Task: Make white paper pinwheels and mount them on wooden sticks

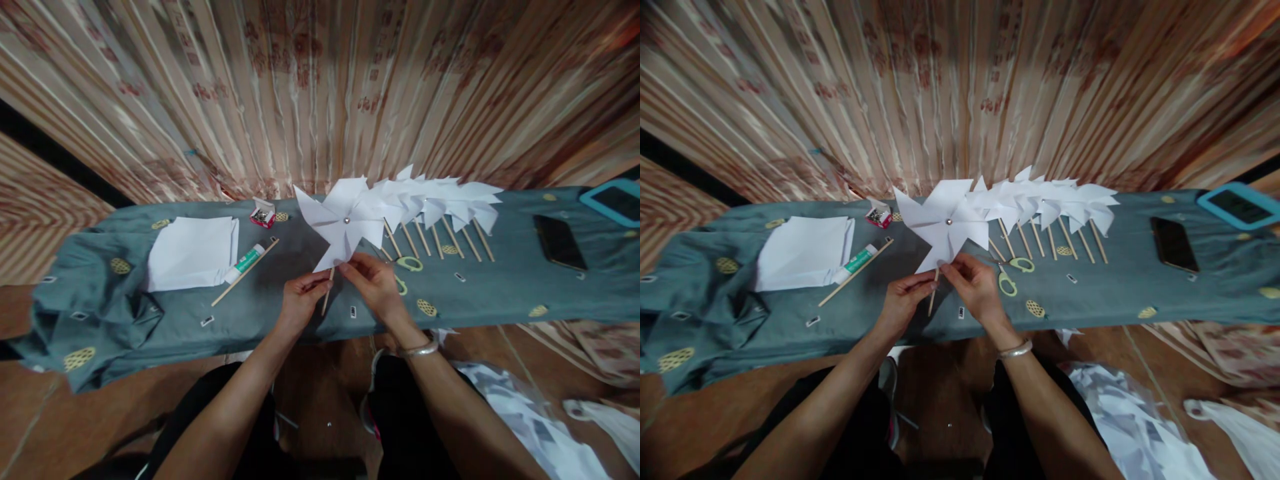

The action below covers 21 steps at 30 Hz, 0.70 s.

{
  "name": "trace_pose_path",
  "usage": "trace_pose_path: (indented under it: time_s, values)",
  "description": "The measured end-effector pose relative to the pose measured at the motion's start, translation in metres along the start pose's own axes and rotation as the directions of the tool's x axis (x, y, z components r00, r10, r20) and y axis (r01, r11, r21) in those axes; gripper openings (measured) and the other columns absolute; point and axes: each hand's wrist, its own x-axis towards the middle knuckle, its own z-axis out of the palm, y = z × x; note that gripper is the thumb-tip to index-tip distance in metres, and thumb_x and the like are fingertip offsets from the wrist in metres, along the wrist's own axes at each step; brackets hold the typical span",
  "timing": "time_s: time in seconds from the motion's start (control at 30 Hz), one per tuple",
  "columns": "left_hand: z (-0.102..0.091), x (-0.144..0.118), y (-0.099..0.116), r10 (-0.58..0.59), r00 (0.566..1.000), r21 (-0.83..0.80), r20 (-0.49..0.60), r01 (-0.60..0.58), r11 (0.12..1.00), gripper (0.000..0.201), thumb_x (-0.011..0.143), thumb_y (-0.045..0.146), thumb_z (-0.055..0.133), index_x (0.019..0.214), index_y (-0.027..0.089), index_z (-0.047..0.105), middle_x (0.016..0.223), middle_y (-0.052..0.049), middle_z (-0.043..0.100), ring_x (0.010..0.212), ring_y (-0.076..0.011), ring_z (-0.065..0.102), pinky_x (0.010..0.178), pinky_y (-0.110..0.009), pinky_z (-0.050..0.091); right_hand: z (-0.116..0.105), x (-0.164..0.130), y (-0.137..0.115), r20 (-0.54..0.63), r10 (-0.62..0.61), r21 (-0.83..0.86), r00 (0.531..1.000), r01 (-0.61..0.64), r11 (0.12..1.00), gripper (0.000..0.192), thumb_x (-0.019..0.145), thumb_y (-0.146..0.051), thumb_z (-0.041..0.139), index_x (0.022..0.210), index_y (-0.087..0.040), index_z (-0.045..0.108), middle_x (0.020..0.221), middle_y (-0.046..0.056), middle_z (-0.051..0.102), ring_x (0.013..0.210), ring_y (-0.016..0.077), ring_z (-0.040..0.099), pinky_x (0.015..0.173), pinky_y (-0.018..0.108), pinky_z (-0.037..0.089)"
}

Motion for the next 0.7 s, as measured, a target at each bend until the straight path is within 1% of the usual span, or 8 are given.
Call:
trace_pose_path:
  time_s: [0.07, 0.13, 0.27, 0.37, 0.47, 0.57, 0.7]
  values:
    - [0.002, 0.000, 0.001, 0.011, 1.000, -0.013, -0.001, -0.011, 1.000, 0.026, 0.052, 0.028, 0.086, 0.076, 0.020, 0.080, 0.082, -0.005, 0.079, 0.079, -0.0220, 0.071, 0.087, -0.037, 0.054, 0.002, -0.003, -0.001, 0.011, -0.049, -0.118, 0.999, 0.050, 0.992, 0.027, 0.080, -0.048, 0.070, 0.085, -0.021, 0.071, 0.080, 0.003, 0.074, 0.073, 0.0188, 0.068, 0.072, 0.033, 0.056]
    - [0.004, 0.000, 0.003, 0.018, 1.000, -0.046, -0.009, -0.018, 0.999, 0.025, 0.053, 0.029, 0.086, 0.076, 0.020, 0.080, 0.083, -0.006, 0.079, 0.082, -0.0227, 0.071, 0.090, -0.038, 0.053, 0.003, -0.006, -0.001, 0.034, -0.073, -0.208, 0.997, 0.078, 0.975, 0.026, 0.082, -0.045, 0.068, 0.090, -0.021, 0.072, 0.088, 0.004, 0.077, 0.079, 0.0200, 0.070, 0.078, 0.034, 0.057]
    - [0.006, 0.003, 0.008, -0.010, 0.999, -0.126, -0.044, 0.004, 0.992, 0.024, 0.054, 0.028, 0.085, 0.075, 0.019, 0.080, 0.083, -0.006, 0.079, 0.079, -0.0194, 0.070, 0.087, -0.035, 0.052, 0.009, -0.011, -0.001, 0.095, -0.101, -0.324, 0.990, 0.127, 0.937, 0.026, 0.085, -0.042, 0.066, 0.100, -0.021, 0.072, 0.099, 0.006, 0.078, 0.089, 0.0218, 0.071, 0.085, 0.036, 0.055]
    - [0.006, 0.009, 0.012, -0.027, 0.996, -0.194, -0.086, 0.010, 0.981, 0.025, 0.050, 0.027, 0.087, 0.072, 0.019, 0.079, 0.075, -0.004, 0.077, 0.072, -0.0162, 0.067, 0.081, -0.031, 0.051, 0.014, -0.013, -0.002, 0.119, -0.110, -0.386, 0.987, 0.148, 0.910, 0.024, 0.087, -0.040, 0.064, 0.099, -0.021, 0.072, 0.094, 0.006, 0.077, 0.085, 0.0210, 0.070, 0.080, 0.034, 0.054]
    - [0.006, 0.013, 0.016, -0.049, 0.993, -0.244, -0.107, 0.022, 0.970, 0.028, 0.048, 0.027, 0.089, 0.072, 0.018, 0.079, 0.071, -0.003, 0.075, 0.069, -0.0142, 0.065, 0.075, -0.028, 0.050, 0.018, -0.014, -0.003, 0.149, -0.076, -0.433, 0.986, 0.135, 0.891, 0.024, 0.086, -0.040, 0.065, 0.099, -0.020, 0.071, 0.087, 0.005, 0.076, 0.078, 0.0196, 0.069, 0.073, 0.031, 0.052]
    - [0.006, 0.014, 0.018, -0.082, 0.991, -0.275, -0.110, 0.049, 0.960, 0.031, 0.047, 0.026, 0.090, 0.075, 0.017, 0.079, 0.072, -0.003, 0.074, 0.068, -0.0136, 0.065, 0.073, -0.028, 0.049, 0.021, -0.015, -0.004, 0.146, -0.040, -0.467, 0.989, 0.104, 0.878, 0.020, 0.085, -0.038, 0.067, 0.093, -0.020, 0.071, 0.081, 0.003, 0.075, 0.072, 0.0182, 0.068, 0.068, 0.029, 0.049]
    - [0.010, 0.014, 0.020, -0.112, 0.990, -0.292, -0.084, 0.083, 0.953, 0.032, 0.049, 0.027, 0.090, 0.077, 0.016, 0.078, 0.073, -0.003, 0.074, 0.068, -0.0131, 0.065, 0.072, -0.027, 0.049, 0.023, -0.015, -0.003, 0.146, -0.001, -0.470, 0.989, 0.070, 0.880, 0.014, 0.086, -0.033, 0.064, 0.085, -0.021, 0.072, 0.074, 0.001, 0.073, 0.064, 0.0158, 0.065, 0.061, 0.026, 0.045]
